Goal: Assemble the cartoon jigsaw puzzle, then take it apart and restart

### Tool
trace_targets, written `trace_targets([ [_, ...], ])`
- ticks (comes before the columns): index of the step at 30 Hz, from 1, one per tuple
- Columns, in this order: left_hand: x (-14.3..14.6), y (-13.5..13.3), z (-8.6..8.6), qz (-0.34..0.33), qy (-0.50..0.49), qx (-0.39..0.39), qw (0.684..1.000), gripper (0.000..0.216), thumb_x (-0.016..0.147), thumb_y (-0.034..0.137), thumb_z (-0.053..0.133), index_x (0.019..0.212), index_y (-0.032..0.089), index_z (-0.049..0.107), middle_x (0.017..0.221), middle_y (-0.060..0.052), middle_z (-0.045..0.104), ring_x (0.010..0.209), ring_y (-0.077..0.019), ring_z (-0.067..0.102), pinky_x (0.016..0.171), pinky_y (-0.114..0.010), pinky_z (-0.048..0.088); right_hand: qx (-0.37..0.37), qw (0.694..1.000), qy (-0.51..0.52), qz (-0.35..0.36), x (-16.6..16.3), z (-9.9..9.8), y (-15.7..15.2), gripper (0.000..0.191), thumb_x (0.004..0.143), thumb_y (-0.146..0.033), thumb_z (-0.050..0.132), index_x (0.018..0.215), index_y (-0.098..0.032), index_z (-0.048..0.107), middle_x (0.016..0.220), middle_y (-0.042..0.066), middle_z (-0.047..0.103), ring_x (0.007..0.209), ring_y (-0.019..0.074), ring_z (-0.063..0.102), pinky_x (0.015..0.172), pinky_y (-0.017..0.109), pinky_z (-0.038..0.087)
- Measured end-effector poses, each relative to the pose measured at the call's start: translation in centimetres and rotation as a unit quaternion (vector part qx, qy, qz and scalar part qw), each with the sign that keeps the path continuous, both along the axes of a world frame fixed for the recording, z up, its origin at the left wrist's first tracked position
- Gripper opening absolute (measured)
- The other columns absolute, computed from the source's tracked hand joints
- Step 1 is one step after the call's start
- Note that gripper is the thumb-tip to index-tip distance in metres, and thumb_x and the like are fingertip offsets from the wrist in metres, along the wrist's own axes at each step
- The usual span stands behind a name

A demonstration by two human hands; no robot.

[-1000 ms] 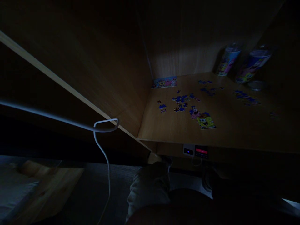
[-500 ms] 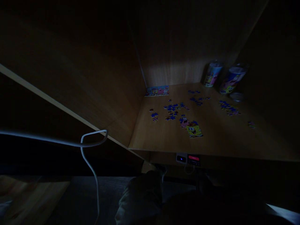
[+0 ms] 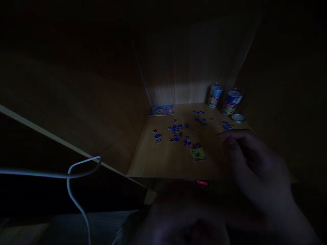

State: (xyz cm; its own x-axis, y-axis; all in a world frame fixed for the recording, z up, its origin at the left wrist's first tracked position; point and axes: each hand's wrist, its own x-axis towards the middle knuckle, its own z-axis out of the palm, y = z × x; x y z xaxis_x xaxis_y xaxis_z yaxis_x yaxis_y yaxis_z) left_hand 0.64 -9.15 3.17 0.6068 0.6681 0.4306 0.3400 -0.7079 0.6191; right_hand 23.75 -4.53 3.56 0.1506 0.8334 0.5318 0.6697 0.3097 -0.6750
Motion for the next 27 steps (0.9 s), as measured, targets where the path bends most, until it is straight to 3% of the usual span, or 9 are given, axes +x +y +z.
trace_targets([
  [2, 1.3, 2.4, 0.2, 0.056, -0.002, 0.015, 0.998, 0.033, 0.113, 0.026, 0.053, 0.145, 0.025, 0.063, 0.123, -0.008, 0.076, 0.107, -0.023, 0.074, 0.097, -0.043, 0.063, 0.011, 0.996, -0.085, -0.039, 2.0, -0.9, 2.9, 0.024, 0.105, -0.034, 0.055, 0.114, -0.024, 0.075, 0.102, 0.006, 0.082, 0.074, 0.0204, 0.073, 0.067, 0.032, 0.051],
  [5, 2.8, 5.6, -0.8, 0.155, 0.051, 0.066, 0.984, 0.023, 0.107, 0.018, 0.061, 0.125, 0.027, 0.072, 0.12, -0.006, 0.079, 0.112, -0.0268, 0.073, 0.103, -0.05, 0.059, 0.009, 0.977, -0.177, -0.119, 4.9, -3.5, 5.1, 0.027, 0.101, -0.031, 0.054, 0.112, -0.019, 0.075, 0.11, 0.012, 0.082, 0.089, 0.029, 0.074, 0.078, 0.039, 0.053],
  [7, 3.1, 7.0, -2.0, 0.177, 0.093, 0.076, 0.977, 0.023, 0.105, 0.017, 0.064, 0.125, 0.024, 0.073, 0.131, -0.008, 0.076, 0.122, -0.0303, 0.069, 0.109, -0.055, 0.056, -0.025, 0.956, -0.229, -0.183, 6.1, -5.0, 5.5, 0.027, 0.1, -0.03, 0.052, 0.105, -0.016, 0.075, 0.101, 0.018, 0.079, 0.089, 0.0337, 0.072, 0.081, 0.045, 0.053],
  [9, 3.0, 7.7, -3.2, 0.187, 0.12, 0.085, 0.971, 0.032, 0.105, 0.019, 0.065, 0.136, 0.024, 0.069, 0.137, -0.009, 0.074, 0.128, -0.0317, 0.066, 0.113, -0.058, 0.052, -0.071, 0.937, -0.249, -0.235, 6.6, -6.0, 5.3, 0.028, 0.1, -0.033, 0.055, 0.107, -0.013, 0.073, 0.098, 0.021, 0.076, 0.088, 0.0358, 0.07, 0.078, 0.046, 0.052],
  [11, 2.6, 8.0, -3.9, 0.183, 0.133, 0.091, 0.97, 0.03, 0.105, 0.019, 0.066, 0.134, 0.025, 0.07, 0.14, -0.008, 0.073, 0.129, -0.0314, 0.065, 0.114, -0.058, 0.052, -0.107, 0.924, -0.25, -0.27, 6.4, -6.3, 5.1, 0.029, 0.099, -0.031, 0.055, 0.112, -0.012, 0.072, 0.097, 0.023, 0.074, 0.085, 0.036, 0.07, 0.072, 0.045, 0.051],
  [15, 1.4, 8.0, -3.9, 0.167, 0.148, 0.085, 0.971, 0.025, 0.104, 0.016, 0.065, 0.126, 0.025, 0.072, 0.14, -0.007, 0.074, 0.126, -0.0289, 0.069, 0.111, -0.056, 0.054, -0.157, 0.913, -0.253, -0.279, 5.9, -6.1, 5.1, 0.029, 0.1, -0.022, 0.048, 0.112, -0.011, 0.073, 0.092, 0.023, 0.075, 0.078, 0.0356, 0.071, 0.066, 0.043, 0.049],
  [19, 0.4, 8.5, -3.4, 0.13, 0.146, 0.096, 0.976, 0.024, 0.104, 0.017, 0.065, 0.126, 0.026, 0.071, 0.137, -0.005, 0.076, 0.127, -0.0274, 0.069, 0.11, -0.054, 0.055, -0.106, 0.96, -0.196, -0.17, 6.2, -6.1, 5.6, 0.036, 0.09, -0.007, 0.05, 0.116, -0.017, 0.072, 0.112, 0.017, 0.078, 0.096, 0.0311, 0.075, 0.08, 0.04, 0.055],
  [21, 0.1, 8.8, -3.2, 0.14, 0.143, 0.113, 0.973, 0.022, 0.105, 0.017, 0.065, 0.124, 0.026, 0.071, 0.134, -0.005, 0.077, 0.123, -0.0281, 0.07, 0.108, -0.055, 0.055, -0.08, 0.973, -0.159, -0.149, 6.5, -6.2, 5.7, 0.045, 0.084, -0.002, 0.049, 0.119, -0.02, 0.071, 0.122, 0.014, 0.077, 0.104, 0.0296, 0.074, 0.086, 0.039, 0.056],
  [27, -0.3, 9.5, -3.6, 0.175, 0.138, 0.122, 0.967, 0.019, 0.107, 0.021, 0.063, 0.121, 0.028, 0.074, 0.123, -0.005, 0.078, 0.109, -0.028, 0.073, 0.098, -0.053, 0.058, -0.118, 0.939, -0.197, -0.257, 6.3, -6.1, 5.4, 0.043, 0.093, -0.004, 0.042, 0.123, -0.011, 0.071, 0.115, 0.021, 0.075, 0.108, 0.0361, 0.069, 0.092, 0.047, 0.054],
])
